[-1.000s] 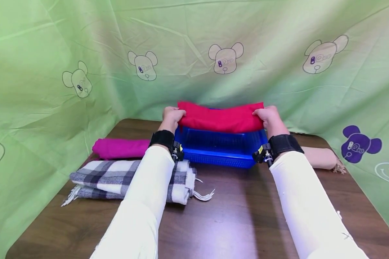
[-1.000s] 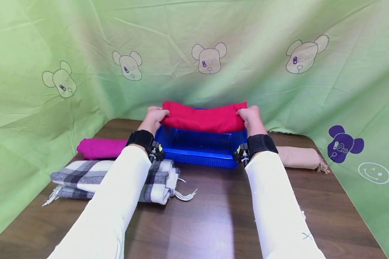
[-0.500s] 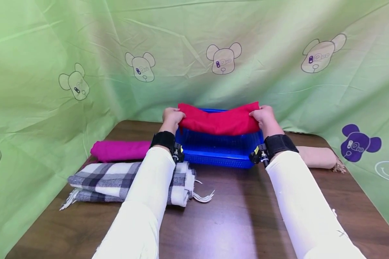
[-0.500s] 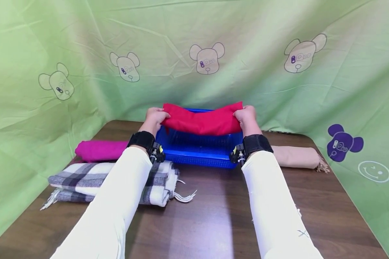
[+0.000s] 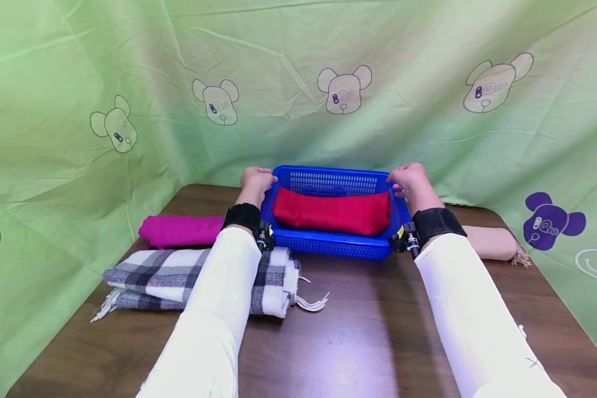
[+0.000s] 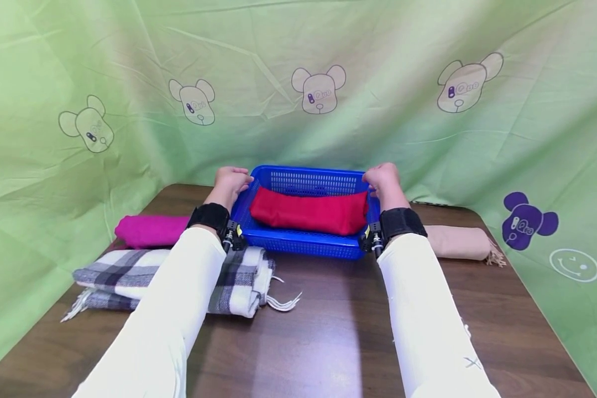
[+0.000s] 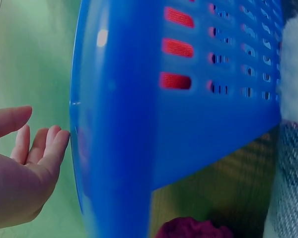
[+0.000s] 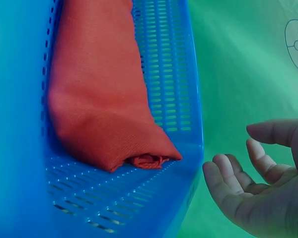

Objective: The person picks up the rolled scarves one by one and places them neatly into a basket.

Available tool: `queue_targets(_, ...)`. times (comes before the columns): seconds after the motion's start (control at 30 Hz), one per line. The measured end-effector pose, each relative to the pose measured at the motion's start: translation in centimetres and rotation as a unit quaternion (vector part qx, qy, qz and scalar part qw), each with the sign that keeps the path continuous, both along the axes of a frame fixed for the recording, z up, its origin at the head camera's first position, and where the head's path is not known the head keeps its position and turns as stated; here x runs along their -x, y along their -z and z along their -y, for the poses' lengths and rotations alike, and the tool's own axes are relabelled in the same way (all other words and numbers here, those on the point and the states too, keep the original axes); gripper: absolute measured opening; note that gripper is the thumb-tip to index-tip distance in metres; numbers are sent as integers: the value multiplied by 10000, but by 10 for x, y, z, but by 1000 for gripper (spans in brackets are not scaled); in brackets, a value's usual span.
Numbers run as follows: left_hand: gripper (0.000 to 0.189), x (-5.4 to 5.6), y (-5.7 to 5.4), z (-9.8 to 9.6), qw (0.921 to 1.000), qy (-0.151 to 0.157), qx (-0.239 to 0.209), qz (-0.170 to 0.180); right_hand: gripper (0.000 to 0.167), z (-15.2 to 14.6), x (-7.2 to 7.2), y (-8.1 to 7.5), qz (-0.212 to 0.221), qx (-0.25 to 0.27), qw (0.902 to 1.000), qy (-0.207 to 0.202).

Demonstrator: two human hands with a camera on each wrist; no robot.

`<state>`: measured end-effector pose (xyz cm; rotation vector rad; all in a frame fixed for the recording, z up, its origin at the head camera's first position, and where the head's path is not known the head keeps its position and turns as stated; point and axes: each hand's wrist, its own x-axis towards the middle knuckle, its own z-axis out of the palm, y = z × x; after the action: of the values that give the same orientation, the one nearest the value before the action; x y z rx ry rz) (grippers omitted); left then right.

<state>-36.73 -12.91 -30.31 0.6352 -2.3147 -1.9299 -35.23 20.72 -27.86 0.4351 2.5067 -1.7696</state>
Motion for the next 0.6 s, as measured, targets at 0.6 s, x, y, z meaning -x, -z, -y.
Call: queue_targets(0.6,48,-15,-15,3,9969,542,-540,-196,23,0,-11,-4,86,-147,9997,-190)
